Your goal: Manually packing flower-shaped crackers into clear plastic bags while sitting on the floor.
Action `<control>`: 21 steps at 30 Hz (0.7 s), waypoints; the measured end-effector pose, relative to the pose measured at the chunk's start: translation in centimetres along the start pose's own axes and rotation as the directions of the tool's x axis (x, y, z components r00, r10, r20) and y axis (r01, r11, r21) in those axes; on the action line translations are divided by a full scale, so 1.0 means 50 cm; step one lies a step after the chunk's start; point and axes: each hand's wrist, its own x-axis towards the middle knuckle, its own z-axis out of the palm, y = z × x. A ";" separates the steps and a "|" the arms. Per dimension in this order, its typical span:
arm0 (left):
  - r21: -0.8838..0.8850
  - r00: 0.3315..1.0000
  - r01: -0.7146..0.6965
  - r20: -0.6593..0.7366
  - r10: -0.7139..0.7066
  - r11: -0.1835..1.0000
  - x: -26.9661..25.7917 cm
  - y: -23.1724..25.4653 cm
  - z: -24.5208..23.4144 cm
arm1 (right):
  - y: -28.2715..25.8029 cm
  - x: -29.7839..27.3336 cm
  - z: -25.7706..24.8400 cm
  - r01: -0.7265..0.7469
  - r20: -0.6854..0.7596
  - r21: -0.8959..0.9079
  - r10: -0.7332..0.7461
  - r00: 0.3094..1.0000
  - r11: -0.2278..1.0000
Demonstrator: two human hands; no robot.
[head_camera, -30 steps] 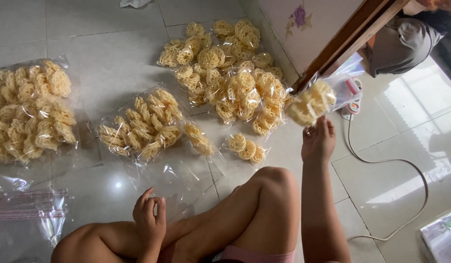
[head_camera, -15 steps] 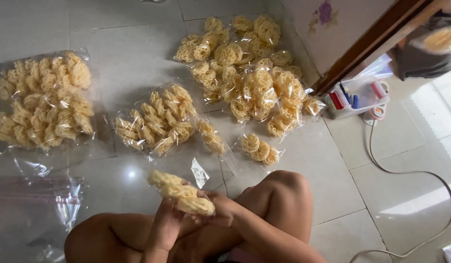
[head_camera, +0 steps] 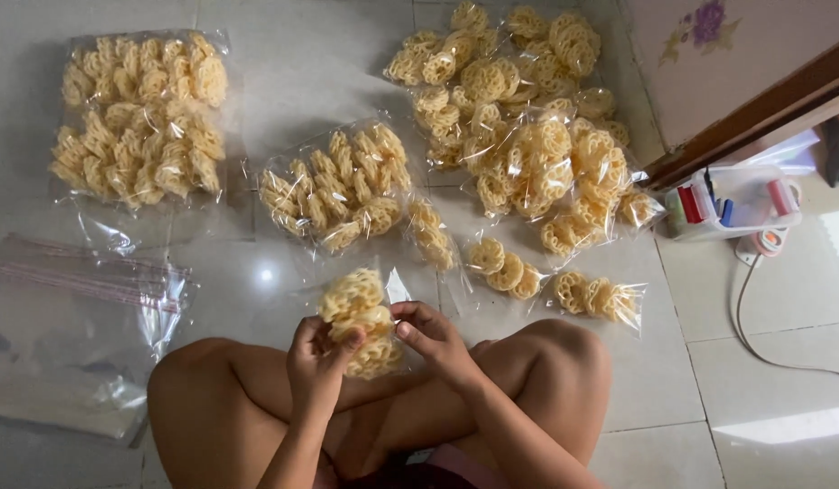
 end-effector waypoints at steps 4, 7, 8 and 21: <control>0.093 0.984 0.105 0.132 -0.117 0.990 -0.016 0.057 0.016 | -0.005 -0.005 0.022 0.041 0.200 0.055 -0.051 0.979 0.998; 0.097 0.937 0.236 0.242 -0.253 0.967 -0.023 0.075 0.018 | -0.013 -0.004 0.011 0.011 0.071 0.052 -0.014 0.997 0.999; 0.104 0.921 0.248 0.282 -0.268 0.963 -0.023 0.074 0.018 | -0.022 -0.003 0.005 -0.032 -0.016 0.029 0.032 0.999 0.999; 0.341 0.912 0.095 0.347 -0.219 0.935 -0.024 0.099 -0.008 | -0.017 0.018 -0.031 0.101 -0.081 0.137 -0.090 0.993 0.985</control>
